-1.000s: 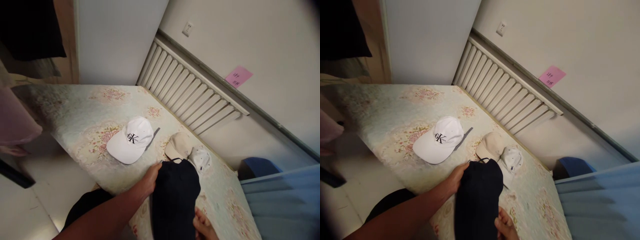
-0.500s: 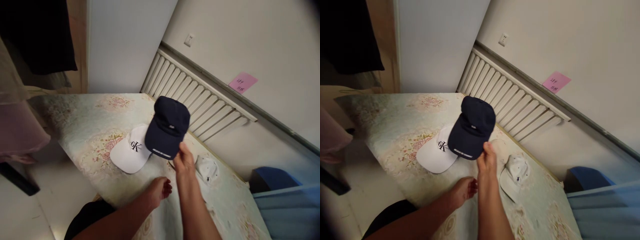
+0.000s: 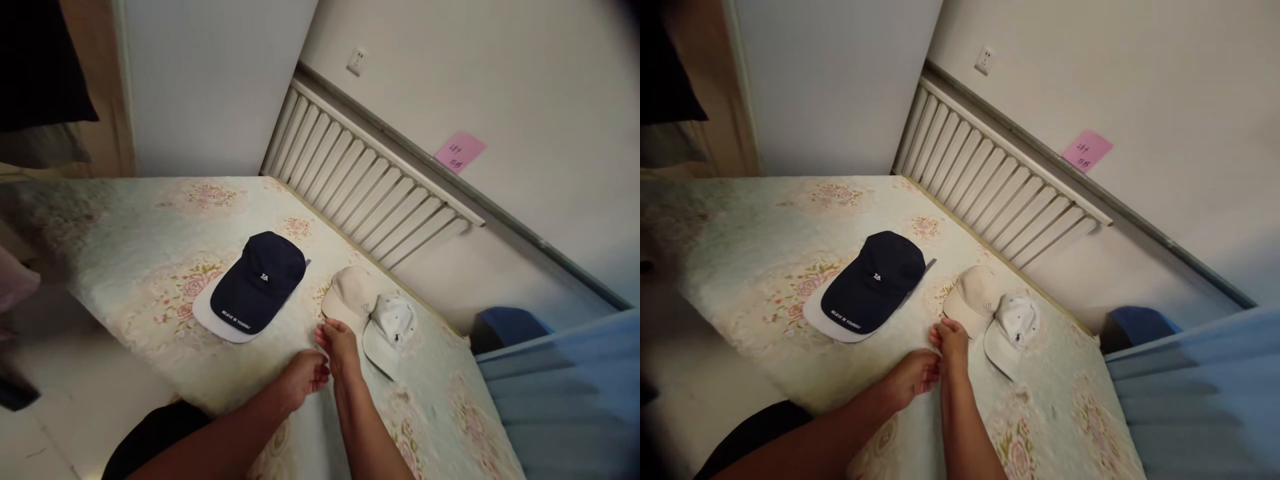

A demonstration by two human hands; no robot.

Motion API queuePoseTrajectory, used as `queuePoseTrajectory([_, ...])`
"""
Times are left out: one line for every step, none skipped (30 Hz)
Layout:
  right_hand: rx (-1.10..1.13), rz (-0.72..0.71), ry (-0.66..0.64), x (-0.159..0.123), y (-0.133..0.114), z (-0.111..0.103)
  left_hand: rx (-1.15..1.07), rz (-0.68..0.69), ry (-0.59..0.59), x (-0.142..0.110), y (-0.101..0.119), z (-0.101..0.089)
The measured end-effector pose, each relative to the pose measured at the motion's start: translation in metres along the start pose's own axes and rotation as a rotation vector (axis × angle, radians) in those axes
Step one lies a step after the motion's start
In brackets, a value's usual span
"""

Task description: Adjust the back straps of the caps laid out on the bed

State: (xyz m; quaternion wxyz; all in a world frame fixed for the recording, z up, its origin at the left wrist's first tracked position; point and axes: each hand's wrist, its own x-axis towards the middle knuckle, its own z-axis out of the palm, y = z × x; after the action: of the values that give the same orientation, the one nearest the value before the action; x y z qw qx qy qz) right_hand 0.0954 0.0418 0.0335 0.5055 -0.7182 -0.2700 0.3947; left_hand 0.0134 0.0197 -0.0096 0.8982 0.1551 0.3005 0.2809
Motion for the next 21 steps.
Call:
queuePoseTrajectory([-0.077,-0.028,0.064,0.001,0.003,-0.021,0.023,-0.006,0.025,0.000,0.002,0.001])
queuePoseTrajectory([-0.155,-0.064,0.131,0.001,0.007,-0.041,0.046,-0.015,0.051,-0.001,0.003,0.001])
queuePoseTrajectory([-0.231,-0.099,0.193,0.001,0.012,-0.061,0.065,-0.022,0.071,-0.002,0.005,0.001])
queuePoseTrajectory([-0.298,-0.138,0.241,0.000,0.018,-0.079,0.082,-0.025,0.084,-0.003,0.006,0.002])
queuePoseTrajectory([-0.355,-0.174,0.285,-0.001,0.025,-0.095,0.098,-0.027,0.094,-0.005,0.007,0.002])
queuePoseTrajectory([-0.448,-0.224,0.328,-0.001,0.032,-0.110,0.113,-0.030,0.101,-0.005,0.008,0.002])
queuePoseTrajectory([-0.724,-0.298,0.383,0.000,0.038,-0.122,0.129,-0.033,0.108,-0.006,0.008,0.002])
queuePoseTrajectory([-0.962,-0.333,0.424,0.002,0.044,-0.133,0.140,-0.032,0.112,-0.006,0.008,0.002])
queuePoseTrajectory([-1.155,-0.345,0.446,0.005,0.049,-0.141,0.148,-0.032,0.115,-0.006,0.008,0.002])
queuePoseTrajectory([-1.306,-0.346,0.468,0.010,0.053,-0.148,0.155,-0.035,0.117,-0.006,0.007,0.002])
queuePoseTrajectory([-1.403,-0.338,0.484,0.016,0.056,-0.154,0.160,-0.036,0.117,-0.005,0.007,0.002])
queuePoseTrajectory([-1.465,-0.326,0.492,0.022,0.056,-0.159,0.162,-0.035,0.118,-0.004,0.007,0.002])
queuePoseTrajectory([-1.501,-0.307,0.492,0.028,0.056,-0.164,0.165,-0.034,0.119,-0.004,0.007,0.001])
queuePoseTrajectory([-1.520,-0.278,0.477,0.033,0.054,-0.169,0.168,-0.034,0.124,-0.003,0.007,0.001])
queuePoseTrajectory([-1.527,-0.241,0.450,0.037,0.052,-0.175,0.172,-0.033,0.133,-0.002,0.007,0.000])
queuePoseTrajectory([-1.525,-0.201,0.419,0.039,0.050,-0.181,0.177,-0.030,0.136,-0.001,0.007,0.000])
queuePoseTrajectory([-1.513,-0.168,0.392,0.039,0.048,-0.186,0.182,-0.027,0.135,-0.001,0.007,0.000])
queuePoseTrajectory([-1.489,-0.147,0.379,0.035,0.047,-0.192,0.187,-0.025,0.126,-0.001,0.007,0.000])
queuePoseTrajectory([-1.448,-0.147,0.379,0.029,0.048,-0.197,0.189,-0.023,0.113,-0.001,0.007,0.001])
queuePoseTrajectory([-1.384,-0.168,0.391,0.020,0.051,-0.201,0.189,-0.022,0.094,-0.002,0.007,0.001])
queuePoseTrajectory([-1.296,-0.192,0.409,0.008,0.056,-0.205,0.188,-0.025,0.072,-0.003,0.007,0.002])
